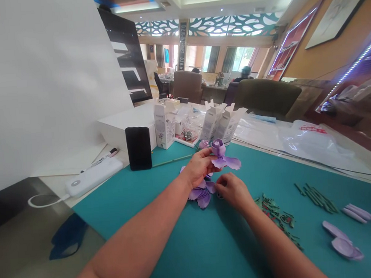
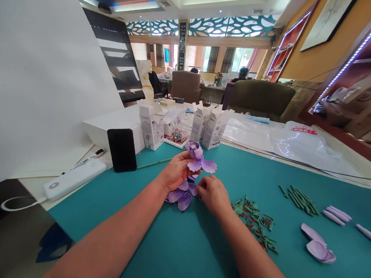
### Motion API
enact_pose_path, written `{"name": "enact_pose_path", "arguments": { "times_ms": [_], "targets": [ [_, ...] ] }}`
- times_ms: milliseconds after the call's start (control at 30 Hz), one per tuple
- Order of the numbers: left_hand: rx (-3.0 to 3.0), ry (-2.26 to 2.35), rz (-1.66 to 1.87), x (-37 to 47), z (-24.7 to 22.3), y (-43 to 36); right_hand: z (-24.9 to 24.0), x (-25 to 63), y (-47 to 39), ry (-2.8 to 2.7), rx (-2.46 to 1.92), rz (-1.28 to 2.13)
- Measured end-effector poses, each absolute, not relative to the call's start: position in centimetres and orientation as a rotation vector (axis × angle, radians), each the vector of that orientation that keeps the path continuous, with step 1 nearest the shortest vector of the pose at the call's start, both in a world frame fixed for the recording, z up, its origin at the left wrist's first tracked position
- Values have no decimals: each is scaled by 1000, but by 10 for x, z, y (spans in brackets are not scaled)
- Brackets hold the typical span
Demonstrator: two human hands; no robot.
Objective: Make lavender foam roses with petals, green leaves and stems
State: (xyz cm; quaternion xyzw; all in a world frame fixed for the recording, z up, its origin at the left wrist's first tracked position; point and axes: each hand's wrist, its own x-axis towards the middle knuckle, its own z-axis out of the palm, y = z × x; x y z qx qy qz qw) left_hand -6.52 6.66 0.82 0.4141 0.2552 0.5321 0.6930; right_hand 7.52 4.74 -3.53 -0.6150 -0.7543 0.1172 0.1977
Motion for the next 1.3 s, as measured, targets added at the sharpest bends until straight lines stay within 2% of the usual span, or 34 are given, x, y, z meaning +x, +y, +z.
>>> {"name": "enact_pose_path", "arguments": {
  "times_ms": [267,533,1300],
  "targets": [
    [998,570,1163,-65,6,67,-8,110,34,-1841,-1683,487],
    [1104,641,1083,-59,5,60,22,157,25,-1438,-1400,804],
    [1172,716,955,-49,-2,55,38,128,8,-1321,-1333,860]
  ]
}}
